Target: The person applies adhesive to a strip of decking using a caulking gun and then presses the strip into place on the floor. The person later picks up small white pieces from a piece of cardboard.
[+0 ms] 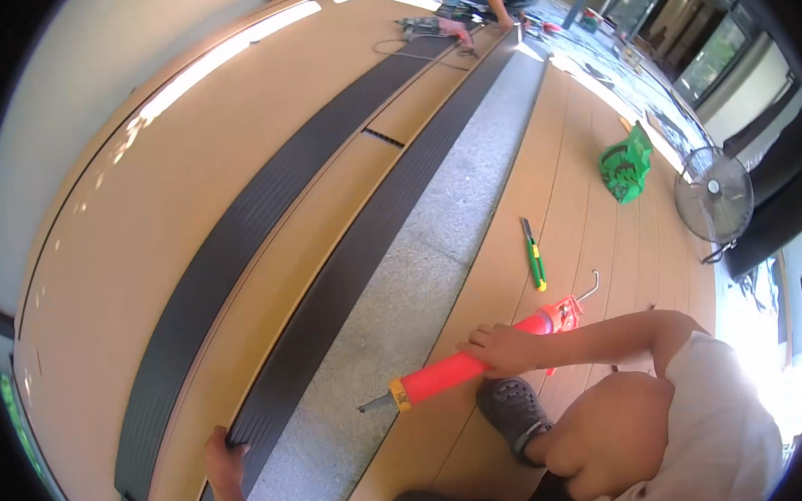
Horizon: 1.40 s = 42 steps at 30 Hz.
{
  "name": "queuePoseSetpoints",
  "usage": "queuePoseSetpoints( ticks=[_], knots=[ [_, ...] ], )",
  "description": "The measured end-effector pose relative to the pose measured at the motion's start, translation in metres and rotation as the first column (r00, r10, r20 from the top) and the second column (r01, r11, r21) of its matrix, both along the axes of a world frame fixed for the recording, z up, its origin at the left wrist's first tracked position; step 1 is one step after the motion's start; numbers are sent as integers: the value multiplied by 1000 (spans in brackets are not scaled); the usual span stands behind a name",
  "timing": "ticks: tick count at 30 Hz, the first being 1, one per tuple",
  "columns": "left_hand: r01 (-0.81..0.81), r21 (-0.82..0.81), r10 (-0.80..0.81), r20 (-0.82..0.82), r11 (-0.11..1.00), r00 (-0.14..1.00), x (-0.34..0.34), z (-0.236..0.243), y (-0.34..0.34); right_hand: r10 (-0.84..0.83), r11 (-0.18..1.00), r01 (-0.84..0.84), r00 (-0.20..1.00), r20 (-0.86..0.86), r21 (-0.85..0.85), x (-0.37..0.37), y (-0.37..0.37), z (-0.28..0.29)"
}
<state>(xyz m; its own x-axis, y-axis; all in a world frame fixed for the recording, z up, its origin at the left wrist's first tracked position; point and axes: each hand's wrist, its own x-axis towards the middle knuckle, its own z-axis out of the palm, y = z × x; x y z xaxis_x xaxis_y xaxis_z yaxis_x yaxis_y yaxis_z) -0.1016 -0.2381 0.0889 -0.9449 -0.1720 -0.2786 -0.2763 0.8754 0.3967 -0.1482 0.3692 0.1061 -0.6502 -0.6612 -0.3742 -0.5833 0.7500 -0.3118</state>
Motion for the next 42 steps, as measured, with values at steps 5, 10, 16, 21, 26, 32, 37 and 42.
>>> queuePoseSetpoints(
  ticks=[5, 10, 16, 21, 26, 32, 37, 42],
  knots=[
    [7, -5, -7, -119, 1000, 993, -28, -22, -8, 13, 998, -13, 1000, -7, -63, -3, 0, 25],
    [56, -52, -63, -146, 997, 987, -45, -38, -32, -13, 996, 10, 1000, -23, -92, -17, -7, 34],
    [41, -83, -49, -101, 996, 994, -50, -61, -43, -55, 990, 52, 998, -15, -128, -20, -8, 26],
    [41, -85, -51, -108, 995, 993, -48, -74, -42, -66, 990, 61, 997, -31, -130, -13, -1, 18],
    [39, -154, -68, -188, 987, 980, -42, -74, -32, -96, 988, 97, 995, 15, -116, -15, 9, 17],
    [-118, -215, 6, -462, 969, 887, 2, -62, 16, -67, 988, 65, 998, -4, -138, -37, -11, 18],
    [-220, 370, 358, -364, 903, 860, 52, -75, 142, -160, 964, 144, 985, -56, -225, -42, -44, 44],
    [-253, 959, 313, 204, 126, 928, 55, -23, 275, -65, 967, 47, 996, -61, -252, -37, -102, 59]
  ],
)
